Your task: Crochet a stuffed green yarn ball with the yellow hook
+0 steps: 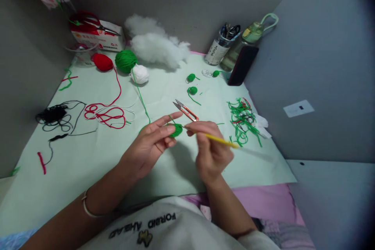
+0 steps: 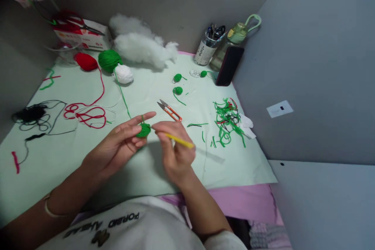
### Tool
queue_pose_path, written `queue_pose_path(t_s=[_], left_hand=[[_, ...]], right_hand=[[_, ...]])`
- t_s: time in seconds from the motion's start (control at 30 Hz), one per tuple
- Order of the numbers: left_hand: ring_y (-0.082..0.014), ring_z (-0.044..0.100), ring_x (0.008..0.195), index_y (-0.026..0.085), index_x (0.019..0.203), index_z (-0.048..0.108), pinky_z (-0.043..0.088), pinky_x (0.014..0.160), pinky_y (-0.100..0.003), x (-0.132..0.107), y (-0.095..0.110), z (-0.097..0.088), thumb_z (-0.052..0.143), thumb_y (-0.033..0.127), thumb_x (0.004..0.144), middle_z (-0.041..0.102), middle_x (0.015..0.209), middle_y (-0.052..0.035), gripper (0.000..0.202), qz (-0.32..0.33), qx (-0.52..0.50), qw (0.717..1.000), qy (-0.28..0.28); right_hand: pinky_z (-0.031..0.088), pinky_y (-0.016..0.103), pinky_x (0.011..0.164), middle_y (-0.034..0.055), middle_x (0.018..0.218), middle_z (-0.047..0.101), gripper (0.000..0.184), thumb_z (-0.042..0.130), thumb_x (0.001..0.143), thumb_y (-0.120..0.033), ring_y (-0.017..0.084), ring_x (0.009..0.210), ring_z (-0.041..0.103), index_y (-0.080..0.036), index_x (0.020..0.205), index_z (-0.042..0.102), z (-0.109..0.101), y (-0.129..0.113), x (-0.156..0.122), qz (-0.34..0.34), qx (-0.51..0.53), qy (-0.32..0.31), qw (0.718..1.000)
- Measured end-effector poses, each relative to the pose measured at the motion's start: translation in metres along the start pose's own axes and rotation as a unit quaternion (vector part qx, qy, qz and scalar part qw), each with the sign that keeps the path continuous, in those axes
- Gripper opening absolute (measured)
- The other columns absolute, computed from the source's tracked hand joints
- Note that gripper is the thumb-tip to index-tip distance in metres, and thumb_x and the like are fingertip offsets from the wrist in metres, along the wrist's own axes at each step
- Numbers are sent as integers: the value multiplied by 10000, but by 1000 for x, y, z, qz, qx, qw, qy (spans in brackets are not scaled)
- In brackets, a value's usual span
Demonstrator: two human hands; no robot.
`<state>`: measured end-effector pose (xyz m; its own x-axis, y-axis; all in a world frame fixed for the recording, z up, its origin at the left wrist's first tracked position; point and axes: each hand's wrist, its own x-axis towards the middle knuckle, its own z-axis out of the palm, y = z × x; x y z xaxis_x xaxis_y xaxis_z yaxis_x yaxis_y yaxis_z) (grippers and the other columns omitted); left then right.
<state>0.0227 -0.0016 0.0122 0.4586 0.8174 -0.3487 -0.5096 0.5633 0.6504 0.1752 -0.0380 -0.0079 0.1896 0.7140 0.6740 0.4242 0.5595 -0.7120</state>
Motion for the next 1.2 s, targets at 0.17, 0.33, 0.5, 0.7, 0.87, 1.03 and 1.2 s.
queue_pose_path(t_s=[0.17, 0.33, 0.5, 0.7, 0.87, 1.03, 1.2], left_hand=[[-101, 514, 701, 203, 1175, 818, 434, 626, -202, -1, 3, 1, 829, 193, 823, 649, 809, -9, 352, 37, 34, 999, -14], [-103, 528, 723, 238, 1238, 800, 443, 685, -217, -4, -1, 4, 875, 247, 810, 656, 825, 7, 435, 80, 97, 992, 16], [-69, 462, 641, 188, 1177, 813, 449, 647, -202, 1, -3, 3, 860, 210, 801, 641, 845, 0, 379, 14, 5, 1000, 10], [-65, 450, 621, 176, 1102, 836, 452, 626, -186, 3, 2, 2, 830, 149, 800, 572, 761, 19, 304, 37, -7, 999, 4], [-127, 578, 801, 249, 1147, 839, 484, 710, -238, -1, -2, 4, 809, 274, 863, 758, 1089, -53, 286, 59, 93, 994, 5], [-139, 578, 800, 245, 1154, 839, 466, 715, -252, -2, 1, 1, 789, 253, 856, 771, 1062, -66, 302, 57, 110, 992, 1], [-123, 519, 703, 254, 1149, 836, 415, 641, -251, -3, 3, -3, 829, 262, 815, 703, 897, -30, 334, 80, 132, 988, 13]], right_hand=[[601, 324, 649, 43, 893, 768, 205, 614, 1037, -347, 159, 722, 691, -231, 976, 771, 2, -2, 10, 158, 149, 1, 976], [621, 352, 702, 42, 951, 791, 177, 620, 1028, -237, 179, 802, 729, -273, 1069, 788, 6, 0, 3, 64, 46, -10, 997], [642, 383, 802, 69, 1091, 795, 321, 648, 983, -118, 212, 981, 756, -308, 1213, 766, 2, 3, -1, -82, -77, -37, 993], [580, 321, 617, 37, 864, 754, 206, 595, 1046, -320, 159, 690, 673, -248, 987, 779, 1, 1, 10, 142, 126, 20, 982], [592, 317, 714, 26, 923, 781, 149, 669, 1010, -331, 152, 775, 696, -260, 983, 797, 4, 2, 9, 170, 150, -12, 974], [596, 304, 659, 34, 889, 778, 219, 622, 1027, -396, 142, 701, 693, -221, 958, 734, 1, 7, 12, 231, 214, -1, 949], [609, 312, 668, 34, 895, 793, 211, 562, 1060, -346, 144, 707, 718, -218, 968, 703, -1, -1, 13, 198, 180, -8, 964]])
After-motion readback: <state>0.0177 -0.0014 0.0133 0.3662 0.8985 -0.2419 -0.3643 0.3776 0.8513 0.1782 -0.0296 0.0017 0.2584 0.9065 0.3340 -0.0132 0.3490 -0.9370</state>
